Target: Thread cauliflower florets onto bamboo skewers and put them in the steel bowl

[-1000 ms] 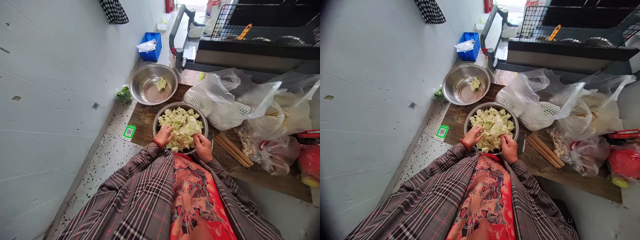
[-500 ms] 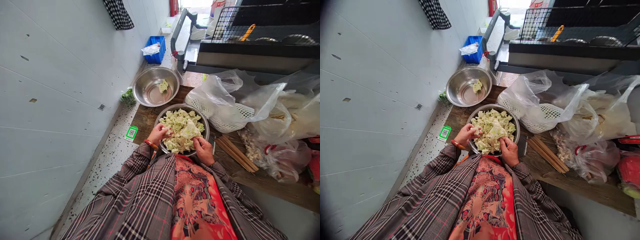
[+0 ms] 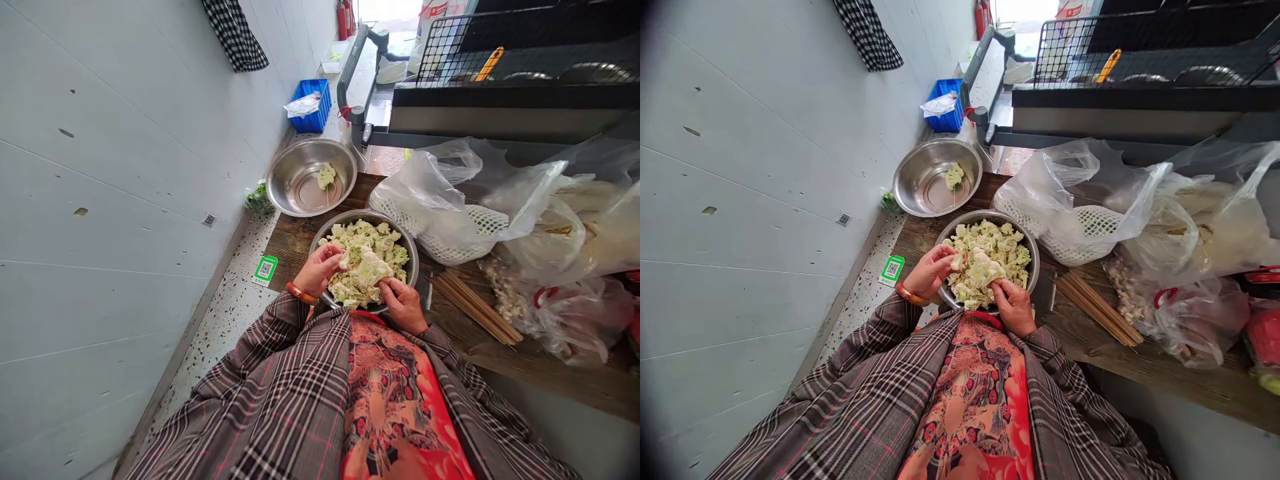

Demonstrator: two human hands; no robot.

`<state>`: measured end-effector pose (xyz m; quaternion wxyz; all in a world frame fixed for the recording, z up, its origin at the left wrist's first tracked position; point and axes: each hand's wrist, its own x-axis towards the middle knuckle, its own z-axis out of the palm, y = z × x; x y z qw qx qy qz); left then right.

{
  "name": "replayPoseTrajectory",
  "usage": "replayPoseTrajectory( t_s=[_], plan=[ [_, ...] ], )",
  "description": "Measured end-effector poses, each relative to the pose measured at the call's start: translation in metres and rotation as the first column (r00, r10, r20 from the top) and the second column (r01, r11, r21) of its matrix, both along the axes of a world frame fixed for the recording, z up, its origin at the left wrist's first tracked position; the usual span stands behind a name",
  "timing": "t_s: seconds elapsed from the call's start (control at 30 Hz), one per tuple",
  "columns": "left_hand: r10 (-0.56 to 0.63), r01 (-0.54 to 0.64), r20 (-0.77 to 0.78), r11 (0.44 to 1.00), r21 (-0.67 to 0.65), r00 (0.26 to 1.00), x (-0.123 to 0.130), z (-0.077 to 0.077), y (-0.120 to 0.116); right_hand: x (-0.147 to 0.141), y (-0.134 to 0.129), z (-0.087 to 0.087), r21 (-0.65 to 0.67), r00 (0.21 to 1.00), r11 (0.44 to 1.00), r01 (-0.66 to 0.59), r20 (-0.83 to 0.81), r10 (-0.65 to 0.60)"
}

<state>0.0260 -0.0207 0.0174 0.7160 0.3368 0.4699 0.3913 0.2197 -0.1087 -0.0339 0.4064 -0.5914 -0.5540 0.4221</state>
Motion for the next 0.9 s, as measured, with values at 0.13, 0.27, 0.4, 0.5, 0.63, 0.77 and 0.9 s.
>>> replayPoseTrajectory(
  t_s=[0.13, 0.27, 0.4, 0.5, 0.63, 0.77, 0.9],
  plan=[
    [0.014, -0.006, -0.122, 0.998, 0.064, 0.992, 0.002, 0.001, -0.001, 0.0, -0.001, 0.003, 0.019, 1.0, 1.0, -0.017, 0.026, 0.017],
    [0.012, 0.023, -0.25, 0.99, 0.136, 0.968, 0.001, 0.002, -0.001, 0.0, -0.002, 0.002, 0.047, 0.998, 0.998, -0.049, 0.044, 0.047],
    [-0.016, 0.038, -0.198, 0.994, 0.107, 0.98, 0.001, 0.007, -0.004, 0.001, -0.002, 0.0, 0.081, 0.995, 0.994, -0.074, 0.074, 0.068],
    [-0.034, 0.041, -0.126, 0.997, 0.06, 0.991, 0.0, 0.009, -0.006, 0.001, -0.002, 0.001, 0.099, 0.992, 0.991, -0.085, 0.102, 0.075],
    [0.004, 0.021, -0.211, 0.993, 0.115, 0.978, 0.0, 0.008, -0.005, 0.001, -0.002, 0.003, 0.12, 0.989, 0.986, -0.115, 0.108, 0.102],
    [0.012, 0.02, -0.196, 0.987, 0.157, 0.981, 0.0, 0.008, -0.005, 0.001, -0.001, 0.004, 0.115, 0.988, 0.986, -0.124, 0.108, 0.111],
    [-0.019, 0.039, -0.15, 0.991, 0.127, 0.989, 0.0, 0.011, -0.006, 0.002, -0.001, 0.003, 0.11, 0.989, 0.989, -0.102, 0.114, 0.089]
  ],
)
